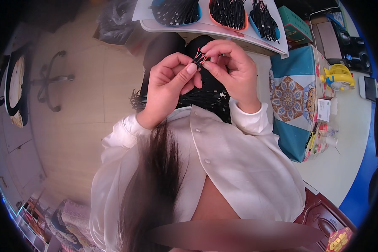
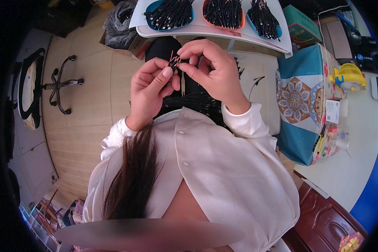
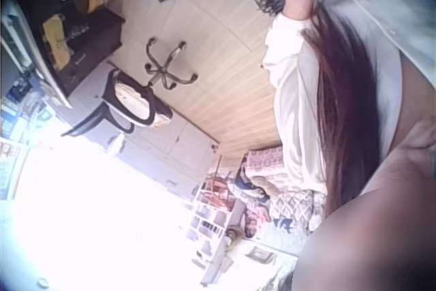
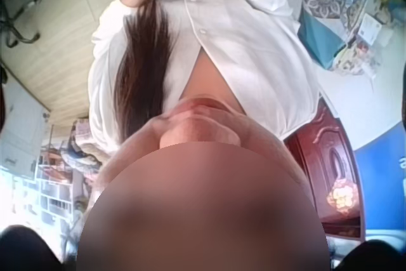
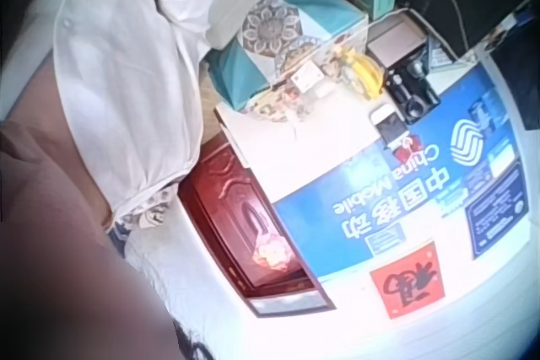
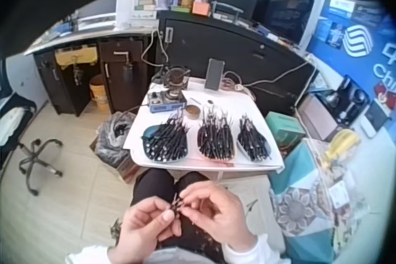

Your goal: The person repeatedly picks up black wire bundles, strips the ends, and twists the exposed strands together by hand. They place the finished bundles into one of three bowls on the table and continue the process with new bundles.

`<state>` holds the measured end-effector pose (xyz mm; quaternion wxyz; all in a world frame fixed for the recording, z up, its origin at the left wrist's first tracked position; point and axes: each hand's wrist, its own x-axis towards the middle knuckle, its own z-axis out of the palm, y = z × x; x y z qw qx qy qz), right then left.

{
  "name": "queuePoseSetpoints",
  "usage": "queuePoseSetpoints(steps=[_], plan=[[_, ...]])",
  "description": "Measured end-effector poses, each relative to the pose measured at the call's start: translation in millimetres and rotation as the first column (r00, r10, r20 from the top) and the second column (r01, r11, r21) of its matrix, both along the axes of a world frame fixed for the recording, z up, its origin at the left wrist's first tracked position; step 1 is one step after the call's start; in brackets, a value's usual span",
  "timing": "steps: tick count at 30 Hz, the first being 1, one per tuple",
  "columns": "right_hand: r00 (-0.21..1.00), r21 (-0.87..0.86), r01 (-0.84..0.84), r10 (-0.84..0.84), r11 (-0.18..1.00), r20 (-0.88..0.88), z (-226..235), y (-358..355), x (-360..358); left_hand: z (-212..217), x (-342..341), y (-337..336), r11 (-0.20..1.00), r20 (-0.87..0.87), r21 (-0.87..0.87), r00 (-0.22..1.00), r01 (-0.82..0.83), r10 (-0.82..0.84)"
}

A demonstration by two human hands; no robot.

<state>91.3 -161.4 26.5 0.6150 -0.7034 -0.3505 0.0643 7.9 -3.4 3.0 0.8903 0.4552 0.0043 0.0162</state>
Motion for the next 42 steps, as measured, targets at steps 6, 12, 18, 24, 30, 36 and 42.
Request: queuePoseSetpoints(steps=[6,12,18,24,30,36,42], plan=[[0.864,0.192,-0.120,0.198,0.974,-0.463,1,-4,1,-1,0,-2,0.998,0.008,-0.048,0.999,0.046,-0.046],[0.662,0.387,-0.135,0.374,0.912,-0.650,-8,-3,4,1,-4,-5,0.997,-0.007,0.047,0.998,0.057,-0.056],[0.521,0.450,-0.093,0.429,0.888,-0.738,-10,-3,1,1,-3,-3,0.991,0.027,0.095,0.995,0.090,-0.093],[0.461,0.453,-0.147,0.466,0.880,-0.755,-11,1,-2,0,-3,-3,0.993,0.020,0.081,0.996,0.087,-0.088],[0.523,0.362,-0.183,0.402,0.914,-0.751,-9,-2,-2,1,-3,-3,0.990,-0.009,0.110,0.996,0.093,-0.093],[0.627,0.293,-0.071,0.271,0.954,-0.731,-13,5,-7,7,-4,-2,0.976,-0.078,0.202,0.995,0.077,-0.063],[0.538,0.372,-0.145,0.389,0.917,-0.748,-12,2,-7,7,-2,3,0.978,-0.033,0.138,0.987,0.157,-0.154]])
